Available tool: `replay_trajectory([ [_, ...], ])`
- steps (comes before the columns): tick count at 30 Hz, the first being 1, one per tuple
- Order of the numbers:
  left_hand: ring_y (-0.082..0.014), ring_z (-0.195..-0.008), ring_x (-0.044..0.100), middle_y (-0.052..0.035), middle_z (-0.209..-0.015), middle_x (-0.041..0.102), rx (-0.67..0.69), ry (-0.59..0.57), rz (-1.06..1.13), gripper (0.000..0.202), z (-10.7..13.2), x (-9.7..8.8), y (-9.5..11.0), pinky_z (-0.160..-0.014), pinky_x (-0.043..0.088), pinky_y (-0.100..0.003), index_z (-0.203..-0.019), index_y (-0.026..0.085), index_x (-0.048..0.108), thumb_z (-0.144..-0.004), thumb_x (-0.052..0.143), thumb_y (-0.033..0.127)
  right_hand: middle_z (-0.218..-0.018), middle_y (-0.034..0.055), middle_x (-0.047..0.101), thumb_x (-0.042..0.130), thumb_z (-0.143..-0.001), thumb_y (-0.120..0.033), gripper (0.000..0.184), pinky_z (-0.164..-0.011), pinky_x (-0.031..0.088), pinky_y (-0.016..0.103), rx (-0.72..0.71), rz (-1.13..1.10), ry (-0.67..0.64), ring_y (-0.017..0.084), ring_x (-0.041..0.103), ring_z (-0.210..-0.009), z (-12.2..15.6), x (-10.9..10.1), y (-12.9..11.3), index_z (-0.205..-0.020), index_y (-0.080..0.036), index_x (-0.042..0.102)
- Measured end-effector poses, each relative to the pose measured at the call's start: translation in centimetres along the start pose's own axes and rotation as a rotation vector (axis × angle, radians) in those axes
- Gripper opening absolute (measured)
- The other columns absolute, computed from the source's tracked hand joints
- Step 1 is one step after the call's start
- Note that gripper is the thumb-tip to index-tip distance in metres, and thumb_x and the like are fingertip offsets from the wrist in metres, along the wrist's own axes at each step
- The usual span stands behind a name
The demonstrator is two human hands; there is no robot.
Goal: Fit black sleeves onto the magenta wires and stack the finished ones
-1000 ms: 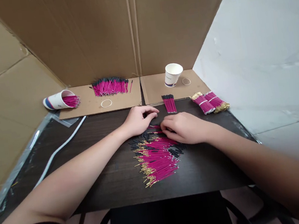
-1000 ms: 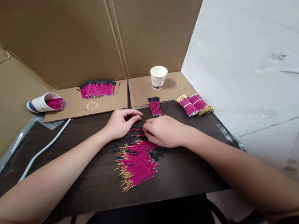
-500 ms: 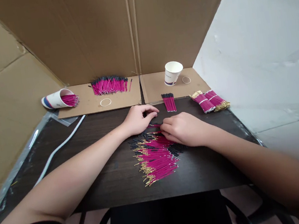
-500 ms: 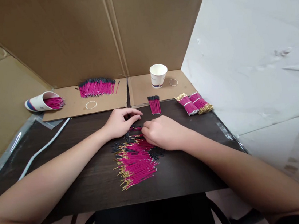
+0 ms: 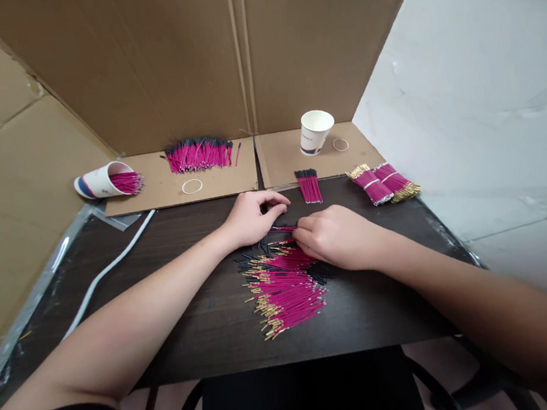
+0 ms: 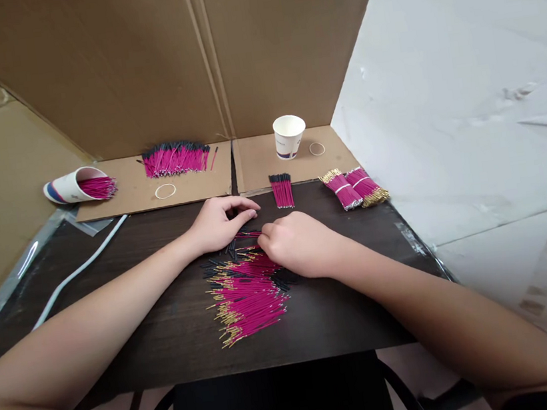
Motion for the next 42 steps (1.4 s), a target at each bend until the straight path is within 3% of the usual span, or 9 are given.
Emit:
replay_trajectory([
  [10, -0.0262, -0.095, 0.079, -0.0051, -0.104, 0.087, 0.006, -0.003, -0.003, 0.013, 0.0, -0.1, 0.0, -0.098, 0.062, -0.045, -0.107, 0.021, 0.089, -0.102, 0.079, 0.015, -0.085, 0.0096, 0.067, 0.059, -0.112, -0.012, 0.022, -0.063, 0.021, 0.041, 0.026, -0.013, -0.014, 0.021, 0.050, -0.066, -0.3, 0.3, 0.0, -0.095, -0.013, 0.072],
  [16, -0.0264, -0.095, 0.078, -0.0064, -0.105, 0.086, -0.021, -0.004, 0.021, 0.014, -0.1, 0.0, -0.1, -0.095, 0.062, -0.044, -0.110, 0.020, 0.088, -0.102, 0.078, 0.016, -0.093, 0.0088, 0.068, 0.060, -0.109, -0.013, 0.013, -0.066, 0.031, 0.038, 0.074, -0.171, 0.060, 0.022, 0.054, -0.074, -0.3, 0.5, 0.7, -0.099, -0.014, 0.069],
  [19, -0.0256, -0.097, 0.079, -0.0068, -0.107, 0.086, -0.014, 0.012, 0.064, 0.017, -0.2, 0.0, -0.2, -0.092, 0.062, -0.042, -0.114, 0.019, 0.087, -0.101, 0.076, 0.015, -0.098, 0.0085, 0.068, 0.060, -0.104, -0.012, 0.007, -0.071, 0.039, 0.036, 0.121, -0.317, 0.131, 0.022, 0.056, -0.080, -0.1, 0.3, 1.3, -0.102, -0.016, 0.065],
  [22, -0.0257, -0.101, 0.080, -0.0067, -0.110, 0.087, 0.010, 0.018, 0.116, 0.019, -0.3, -0.1, -0.3, -0.098, 0.063, -0.043, -0.109, 0.019, 0.088, -0.102, 0.072, 0.012, -0.101, 0.0088, 0.068, 0.058, -0.102, -0.013, 0.006, -0.077, 0.045, 0.036, 0.165, -0.439, 0.235, 0.023, 0.058, -0.085, 0.1, 0.1, 2.1, -0.103, -0.019, 0.060],
  [27, -0.0260, -0.100, 0.081, -0.0053, -0.103, 0.087, -0.003, 0.049, 0.134, 0.025, -0.3, -0.3, -0.4, -0.104, 0.063, -0.044, -0.098, 0.019, 0.089, -0.101, 0.068, 0.007, -0.100, 0.0073, 0.072, 0.055, -0.112, -0.018, 0.011, -0.077, 0.048, 0.036, 0.162, -0.691, 0.400, 0.022, 0.061, -0.083, 0.2, 0.4, 3.6, -0.108, -0.019, 0.065],
  [37, -0.0258, -0.089, 0.077, -0.0079, -0.104, 0.087, -0.065, 0.045, 0.137, 0.017, -0.3, -0.3, -0.7, -0.087, 0.060, -0.042, -0.107, 0.018, 0.091, -0.102, 0.075, 0.017, -0.099, 0.0081, 0.076, 0.070, -0.107, -0.040, 0.022, -0.076, 0.052, 0.037, 0.435, -1.065, 0.530, 0.023, 0.067, -0.085, -0.1, 2.4, 5.0, -0.109, -0.019, 0.075],
  [42, -0.0221, -0.078, 0.072, -0.0081, -0.099, 0.086, -0.029, 0.061, 0.160, 0.016, -0.2, -0.2, -0.6, -0.075, 0.056, -0.037, -0.112, 0.017, 0.089, -0.103, 0.078, 0.026, -0.091, 0.0056, 0.072, 0.075, -0.103, -0.044, 0.026, -0.062, 0.045, 0.034, 0.551, -1.115, 0.653, 0.019, 0.060, -0.069, -0.1, 3.3, 5.4, -0.110, -0.019, 0.075],
])
Point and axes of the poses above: each hand's wrist, its own z-axis away from the middle knuckle, its own x-axis out of the palm, y = z × x, the point moved 2 cm from there along -z, towards the middle knuckle
